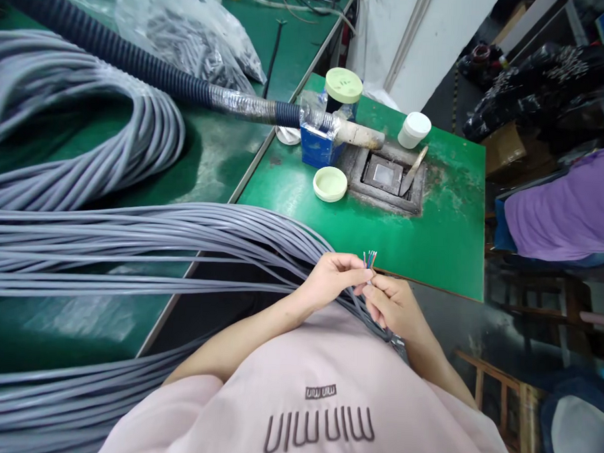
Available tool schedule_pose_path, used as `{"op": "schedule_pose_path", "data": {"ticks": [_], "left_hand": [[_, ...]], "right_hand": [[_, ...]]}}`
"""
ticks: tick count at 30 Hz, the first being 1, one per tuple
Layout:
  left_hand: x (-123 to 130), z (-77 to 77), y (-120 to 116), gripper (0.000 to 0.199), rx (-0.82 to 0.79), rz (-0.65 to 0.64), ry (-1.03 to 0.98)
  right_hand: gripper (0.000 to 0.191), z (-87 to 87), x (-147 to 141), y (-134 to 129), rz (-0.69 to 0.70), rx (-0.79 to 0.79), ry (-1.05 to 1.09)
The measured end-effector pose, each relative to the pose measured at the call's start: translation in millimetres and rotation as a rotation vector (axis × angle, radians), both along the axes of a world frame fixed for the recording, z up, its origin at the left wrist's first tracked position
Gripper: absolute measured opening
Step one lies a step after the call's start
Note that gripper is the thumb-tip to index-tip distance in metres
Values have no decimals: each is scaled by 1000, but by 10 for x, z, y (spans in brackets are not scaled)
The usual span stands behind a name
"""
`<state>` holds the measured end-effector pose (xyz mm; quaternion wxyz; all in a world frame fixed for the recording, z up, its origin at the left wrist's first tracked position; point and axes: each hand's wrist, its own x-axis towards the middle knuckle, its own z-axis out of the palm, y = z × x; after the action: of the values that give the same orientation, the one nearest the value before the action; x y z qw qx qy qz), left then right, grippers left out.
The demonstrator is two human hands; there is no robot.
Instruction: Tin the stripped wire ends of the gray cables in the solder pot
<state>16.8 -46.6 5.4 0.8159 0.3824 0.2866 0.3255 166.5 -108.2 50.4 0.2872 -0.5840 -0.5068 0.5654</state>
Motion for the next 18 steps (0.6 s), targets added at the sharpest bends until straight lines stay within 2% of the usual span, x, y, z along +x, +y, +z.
{"op": "schedule_pose_path", "data": {"ticks": [18], "left_hand": [[-18,90,-28,31,22,11,29]], "right_hand": [[30,-45,4,-14,29,2,27]]}}
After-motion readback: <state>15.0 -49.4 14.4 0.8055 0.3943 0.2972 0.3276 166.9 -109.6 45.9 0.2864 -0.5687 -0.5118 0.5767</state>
